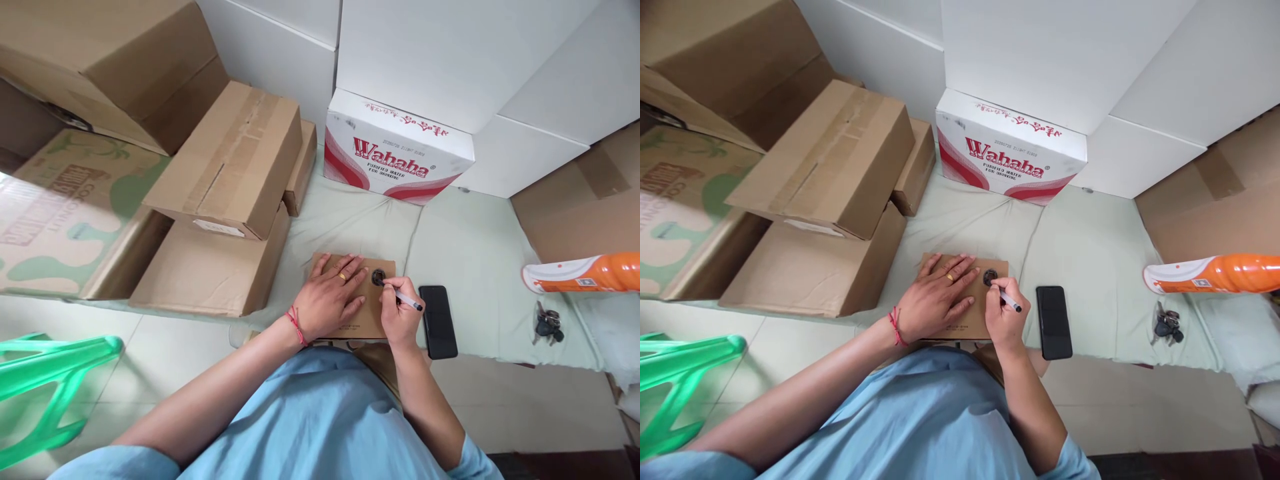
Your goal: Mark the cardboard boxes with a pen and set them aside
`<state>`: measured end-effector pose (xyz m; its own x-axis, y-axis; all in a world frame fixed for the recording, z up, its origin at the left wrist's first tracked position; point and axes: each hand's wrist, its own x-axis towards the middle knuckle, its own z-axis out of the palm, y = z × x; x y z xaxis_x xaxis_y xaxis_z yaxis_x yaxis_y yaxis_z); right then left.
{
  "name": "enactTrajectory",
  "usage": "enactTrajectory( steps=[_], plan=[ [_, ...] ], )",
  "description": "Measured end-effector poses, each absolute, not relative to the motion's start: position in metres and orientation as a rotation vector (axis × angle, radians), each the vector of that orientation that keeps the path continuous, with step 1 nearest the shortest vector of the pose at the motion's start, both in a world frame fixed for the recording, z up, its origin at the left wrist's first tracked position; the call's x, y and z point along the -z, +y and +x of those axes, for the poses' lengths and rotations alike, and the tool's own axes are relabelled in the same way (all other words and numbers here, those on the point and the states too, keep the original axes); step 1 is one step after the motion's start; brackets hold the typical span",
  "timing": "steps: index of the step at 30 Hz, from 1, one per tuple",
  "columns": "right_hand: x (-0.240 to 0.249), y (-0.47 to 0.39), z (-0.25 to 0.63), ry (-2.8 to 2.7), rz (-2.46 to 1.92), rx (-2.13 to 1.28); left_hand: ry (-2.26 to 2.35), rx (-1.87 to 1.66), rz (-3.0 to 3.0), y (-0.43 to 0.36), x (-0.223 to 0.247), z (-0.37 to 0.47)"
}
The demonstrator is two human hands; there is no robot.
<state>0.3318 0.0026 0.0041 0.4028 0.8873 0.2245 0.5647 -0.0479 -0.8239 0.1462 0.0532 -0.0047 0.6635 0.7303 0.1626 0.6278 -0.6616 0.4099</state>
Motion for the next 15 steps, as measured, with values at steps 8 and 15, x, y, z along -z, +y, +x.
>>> enactTrajectory(
  steps=[8,15],
  plan=[
    [-0.003,0.000,0.331,-1.235,-1.719,-0.373,1.084,-0.419,2.570,0.054,0.005,0.146],
    [0.002,-0.013,0.337,-1.114,-1.642,-0.230,1.096,-0.424,2.569,0.054,0.003,0.146]
  ],
)
